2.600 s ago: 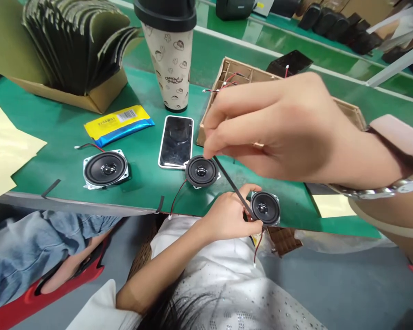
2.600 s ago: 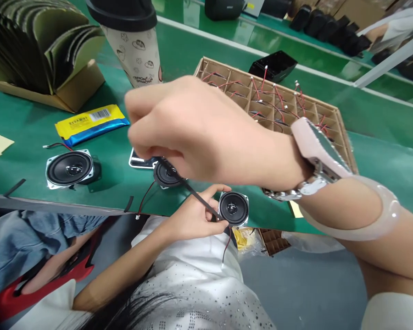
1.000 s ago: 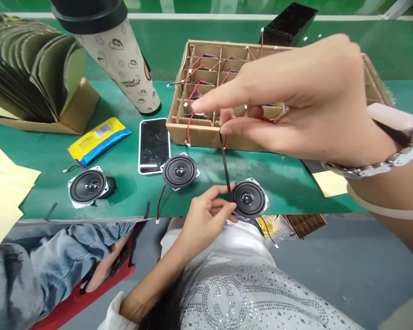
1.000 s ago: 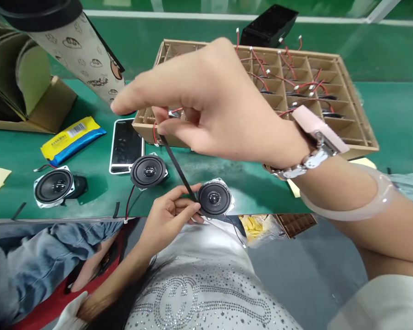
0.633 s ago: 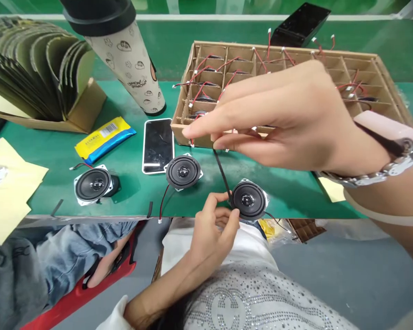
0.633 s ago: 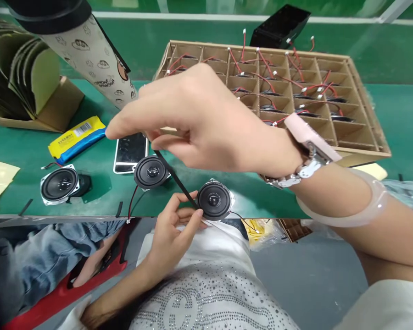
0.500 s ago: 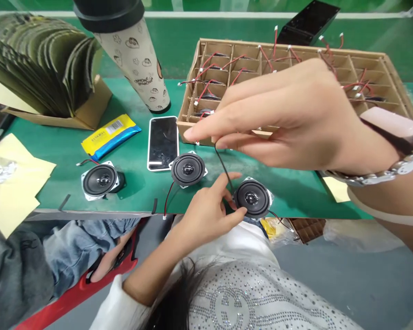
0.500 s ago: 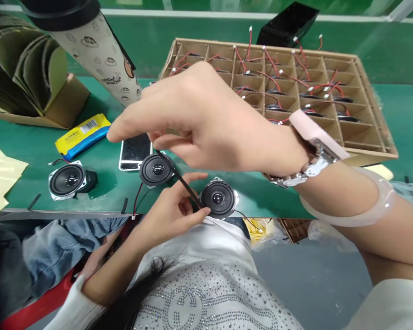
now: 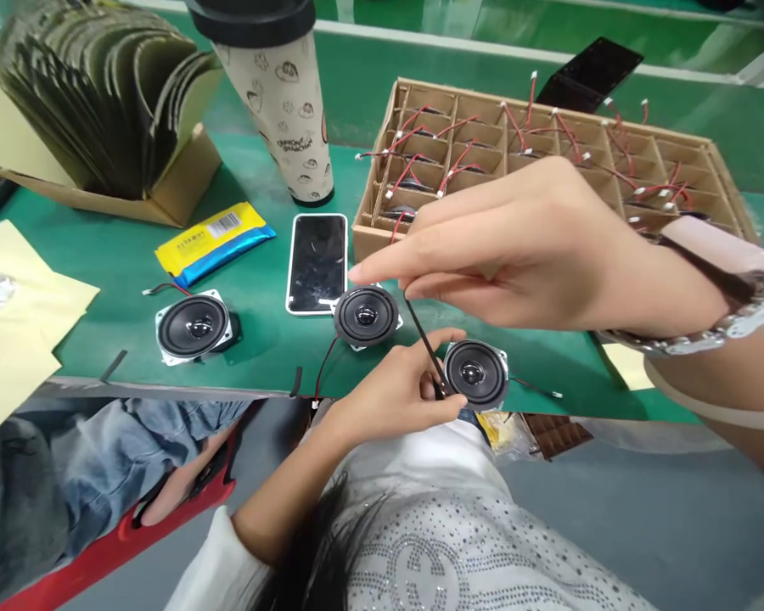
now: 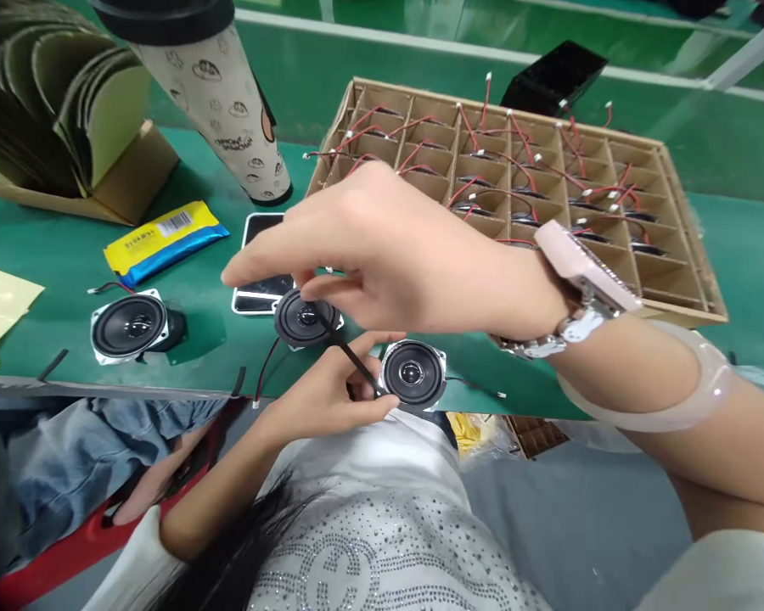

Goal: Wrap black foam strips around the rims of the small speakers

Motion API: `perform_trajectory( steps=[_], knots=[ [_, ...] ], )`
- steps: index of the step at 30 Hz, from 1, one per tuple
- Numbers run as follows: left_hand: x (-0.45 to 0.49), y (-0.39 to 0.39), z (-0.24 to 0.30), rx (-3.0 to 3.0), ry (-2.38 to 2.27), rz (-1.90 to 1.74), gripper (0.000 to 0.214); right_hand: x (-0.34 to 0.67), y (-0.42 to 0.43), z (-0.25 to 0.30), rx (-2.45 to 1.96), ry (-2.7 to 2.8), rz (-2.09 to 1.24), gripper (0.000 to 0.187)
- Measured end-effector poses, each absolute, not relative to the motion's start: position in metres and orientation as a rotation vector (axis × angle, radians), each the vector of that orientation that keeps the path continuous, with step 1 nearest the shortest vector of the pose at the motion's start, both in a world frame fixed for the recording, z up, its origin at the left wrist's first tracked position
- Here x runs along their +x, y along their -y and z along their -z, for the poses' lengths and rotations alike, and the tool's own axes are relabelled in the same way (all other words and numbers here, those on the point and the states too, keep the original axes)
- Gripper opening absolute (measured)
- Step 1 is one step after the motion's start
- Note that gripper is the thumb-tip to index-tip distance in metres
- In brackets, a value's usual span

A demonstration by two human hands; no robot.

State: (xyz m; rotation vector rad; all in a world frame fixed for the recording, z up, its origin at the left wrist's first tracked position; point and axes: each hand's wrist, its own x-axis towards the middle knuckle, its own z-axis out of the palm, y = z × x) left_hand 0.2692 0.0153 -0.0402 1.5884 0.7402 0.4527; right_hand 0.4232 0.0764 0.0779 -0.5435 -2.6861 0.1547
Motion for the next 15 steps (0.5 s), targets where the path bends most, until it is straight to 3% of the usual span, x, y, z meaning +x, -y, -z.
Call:
perform_trajectory(
  steps=[15],
  knots=[
    [0.269,0.000,0.043,1.467,-0.774,-0.504,0.051,0.424,-0.074,-0.072,-0.710,2.707,-0.193,0.025]
  ],
)
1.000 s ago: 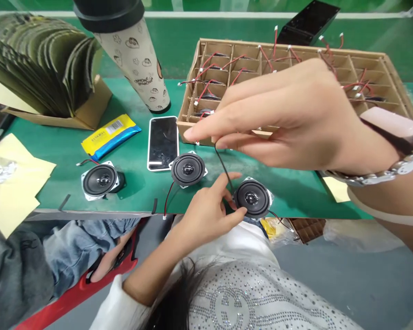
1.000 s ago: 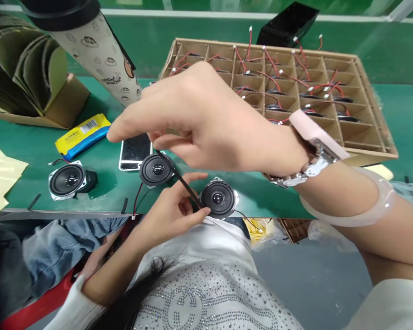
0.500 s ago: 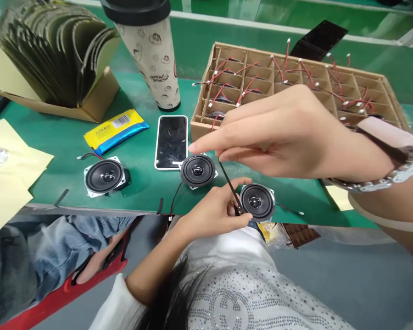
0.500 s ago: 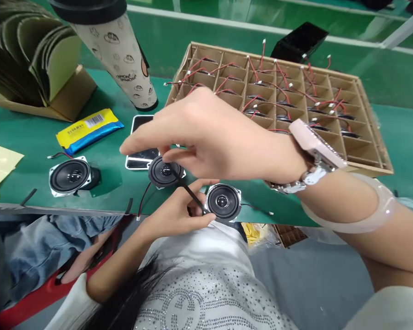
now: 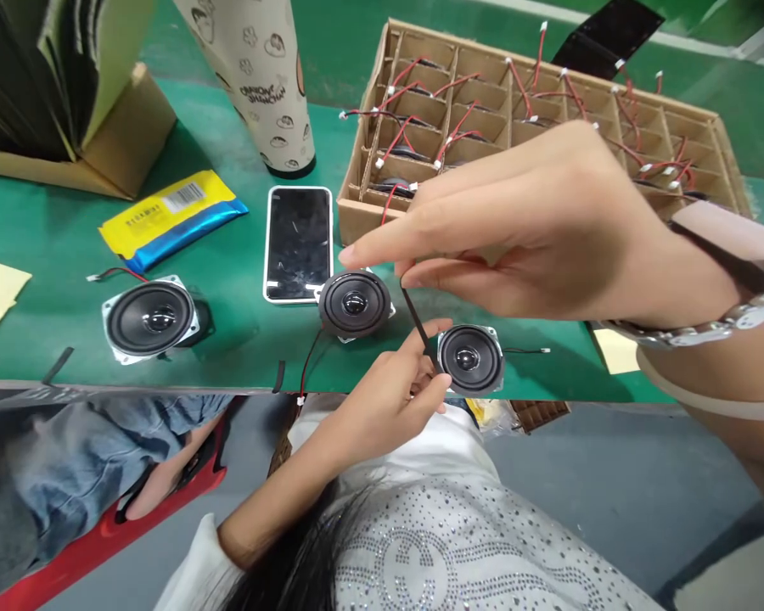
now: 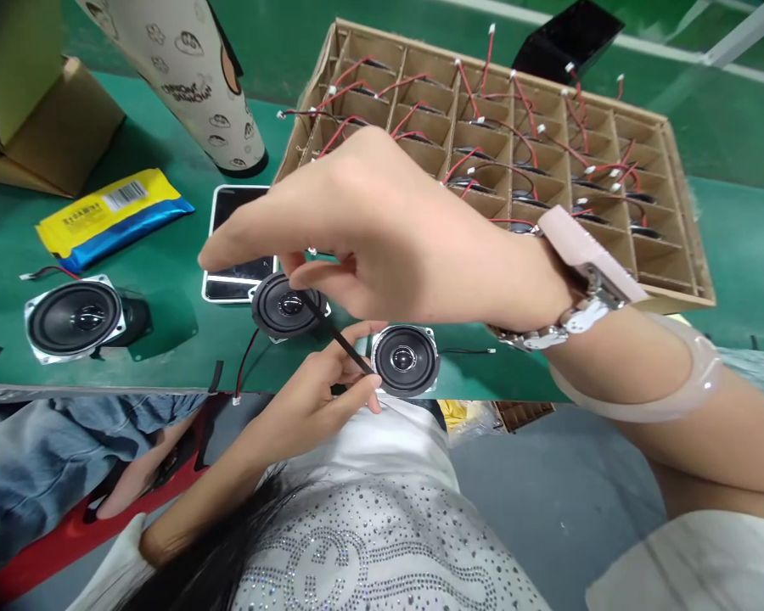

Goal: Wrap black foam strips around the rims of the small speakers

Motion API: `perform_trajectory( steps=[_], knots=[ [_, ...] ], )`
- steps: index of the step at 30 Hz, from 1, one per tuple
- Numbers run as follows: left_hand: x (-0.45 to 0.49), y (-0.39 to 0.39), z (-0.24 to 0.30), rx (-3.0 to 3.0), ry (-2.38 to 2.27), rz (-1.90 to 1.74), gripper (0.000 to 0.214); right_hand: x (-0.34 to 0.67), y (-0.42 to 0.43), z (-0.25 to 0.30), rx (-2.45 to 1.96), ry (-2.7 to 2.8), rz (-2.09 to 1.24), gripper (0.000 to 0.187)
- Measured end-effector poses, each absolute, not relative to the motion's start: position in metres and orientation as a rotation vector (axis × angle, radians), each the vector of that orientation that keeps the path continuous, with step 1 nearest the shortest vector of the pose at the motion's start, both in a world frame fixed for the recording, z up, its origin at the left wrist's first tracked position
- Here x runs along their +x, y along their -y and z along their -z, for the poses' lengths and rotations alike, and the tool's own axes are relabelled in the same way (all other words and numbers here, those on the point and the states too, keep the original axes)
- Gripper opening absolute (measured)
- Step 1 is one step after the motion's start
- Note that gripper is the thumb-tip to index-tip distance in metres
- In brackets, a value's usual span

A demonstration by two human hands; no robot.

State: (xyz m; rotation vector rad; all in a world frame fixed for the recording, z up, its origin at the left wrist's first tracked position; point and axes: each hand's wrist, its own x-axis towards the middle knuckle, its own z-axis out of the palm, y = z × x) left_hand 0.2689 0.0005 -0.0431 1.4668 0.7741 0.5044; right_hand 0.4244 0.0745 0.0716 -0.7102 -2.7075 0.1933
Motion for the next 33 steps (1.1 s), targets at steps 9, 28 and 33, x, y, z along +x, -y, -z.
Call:
perform_trajectory(
  steps=[9,28,33],
  knots=[
    [0.266,-0.006,0.043,1.570,-0.878,-0.617,0.041,0.431,-0.075,-0.069,-0.736,2.624,-0.246,0.033],
    [0.277,0.022,0.041,0.927,-1.137,-0.864,0.013,0.443,-0.071,-0.055,-0.669,2.696,-0.317,0.036],
    [0.267,0.020,0.042,1.180,-1.153,-0.783,0.023,0.438,-0.070,-0.060,-0.582,2.764,-0.316,0.036]
  ],
)
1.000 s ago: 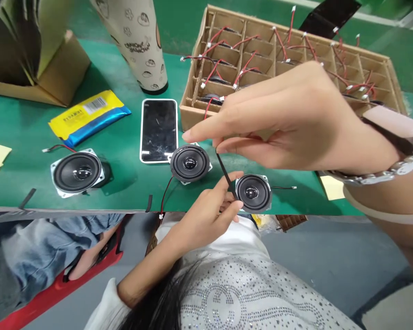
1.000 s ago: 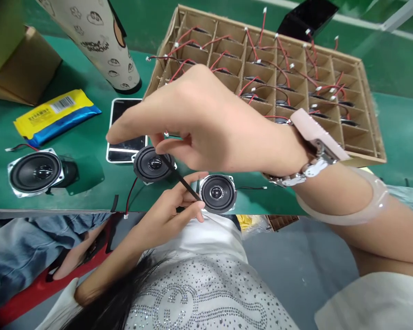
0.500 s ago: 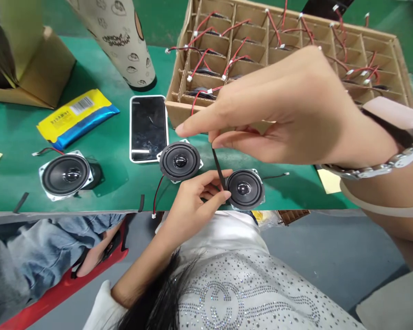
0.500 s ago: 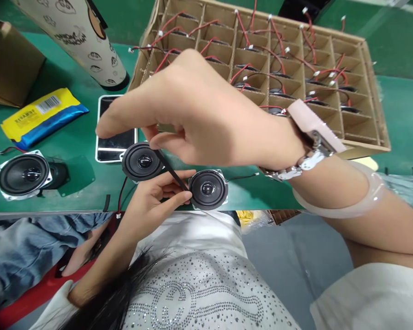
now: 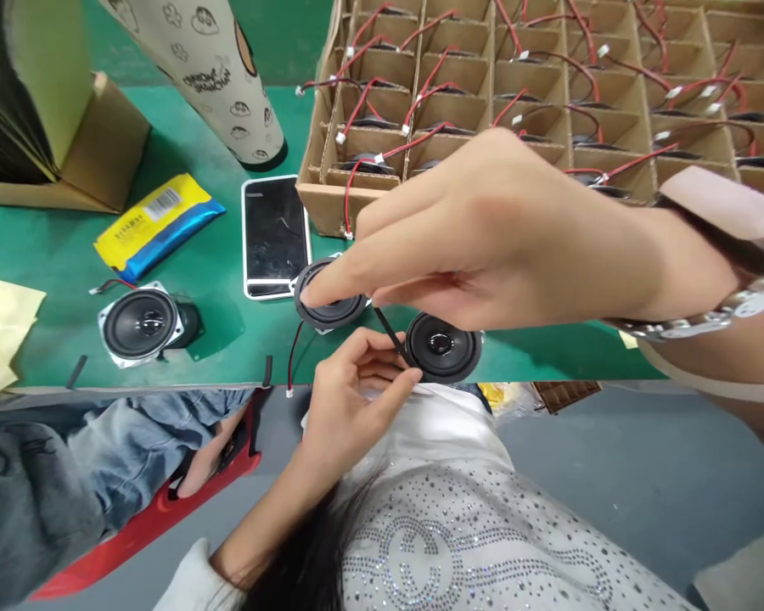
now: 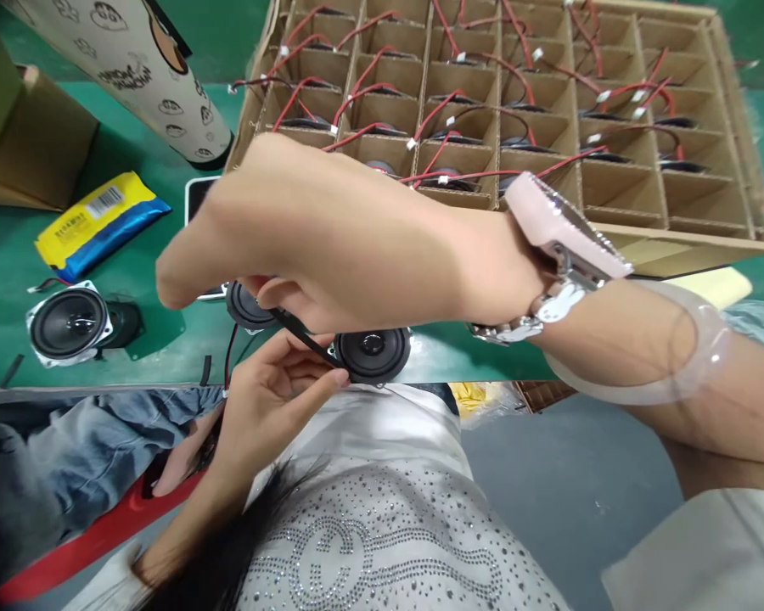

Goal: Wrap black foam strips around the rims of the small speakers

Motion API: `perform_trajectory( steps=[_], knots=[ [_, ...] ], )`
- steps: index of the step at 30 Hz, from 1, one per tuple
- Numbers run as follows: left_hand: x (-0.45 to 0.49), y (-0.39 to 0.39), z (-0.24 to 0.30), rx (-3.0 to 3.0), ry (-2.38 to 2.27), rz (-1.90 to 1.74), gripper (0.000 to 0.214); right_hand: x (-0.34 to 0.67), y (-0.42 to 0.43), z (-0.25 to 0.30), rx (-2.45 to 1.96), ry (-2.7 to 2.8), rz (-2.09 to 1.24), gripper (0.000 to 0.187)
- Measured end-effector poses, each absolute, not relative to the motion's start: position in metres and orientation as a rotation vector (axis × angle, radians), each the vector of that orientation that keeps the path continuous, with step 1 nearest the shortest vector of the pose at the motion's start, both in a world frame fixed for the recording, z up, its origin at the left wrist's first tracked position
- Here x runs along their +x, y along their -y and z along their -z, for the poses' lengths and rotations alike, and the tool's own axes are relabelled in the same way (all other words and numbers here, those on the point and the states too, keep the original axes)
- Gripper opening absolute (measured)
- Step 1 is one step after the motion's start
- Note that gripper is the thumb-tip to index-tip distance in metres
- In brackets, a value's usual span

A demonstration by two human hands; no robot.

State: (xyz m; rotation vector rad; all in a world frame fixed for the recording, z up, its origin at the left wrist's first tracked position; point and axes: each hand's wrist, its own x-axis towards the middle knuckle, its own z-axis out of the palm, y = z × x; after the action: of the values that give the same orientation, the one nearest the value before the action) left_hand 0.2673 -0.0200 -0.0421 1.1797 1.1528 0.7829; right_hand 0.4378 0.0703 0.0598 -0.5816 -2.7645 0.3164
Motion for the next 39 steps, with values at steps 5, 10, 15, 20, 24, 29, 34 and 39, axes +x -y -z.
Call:
perform_trajectory(
  steps=[5,10,15,20,24,29,34,39],
  knots=[
    [0.259,-0.018,0.030,1.650,-0.970,-0.561,0.024,0.427,-0.067,-0.073,-0.613,2.889,-0.260,0.040],
    [0.260,-0.036,0.020,1.777,-0.773,-0.449,0.022,0.426,-0.071,-0.074,-0.581,2.934,-0.193,0.046],
    [0.260,-0.026,0.022,1.667,-0.848,-0.395,0.021,0.431,-0.072,-0.064,-0.563,2.890,-0.318,0.049],
    [0.258,-0.011,0.032,1.410,-0.852,-0.392,0.011,0.432,-0.069,-0.059,-0.636,2.905,-0.403,0.049],
    [0.254,-0.004,0.041,1.228,-0.821,-0.401,0.010,0.429,-0.065,-0.058,-0.592,2.914,-0.399,0.050],
    [0.258,0.008,0.041,1.118,-0.843,-0.454,0.022,0.422,-0.062,-0.057,-0.814,2.972,-0.482,0.058],
    [0.274,0.034,0.040,0.966,-0.947,-0.604,0.033,0.424,-0.060,-0.044,-0.677,2.927,-0.574,0.053],
    [0.274,0.038,0.041,1.064,-1.055,-0.714,0.029,0.425,-0.059,-0.039,-0.666,2.940,-0.561,0.055]
  ],
)
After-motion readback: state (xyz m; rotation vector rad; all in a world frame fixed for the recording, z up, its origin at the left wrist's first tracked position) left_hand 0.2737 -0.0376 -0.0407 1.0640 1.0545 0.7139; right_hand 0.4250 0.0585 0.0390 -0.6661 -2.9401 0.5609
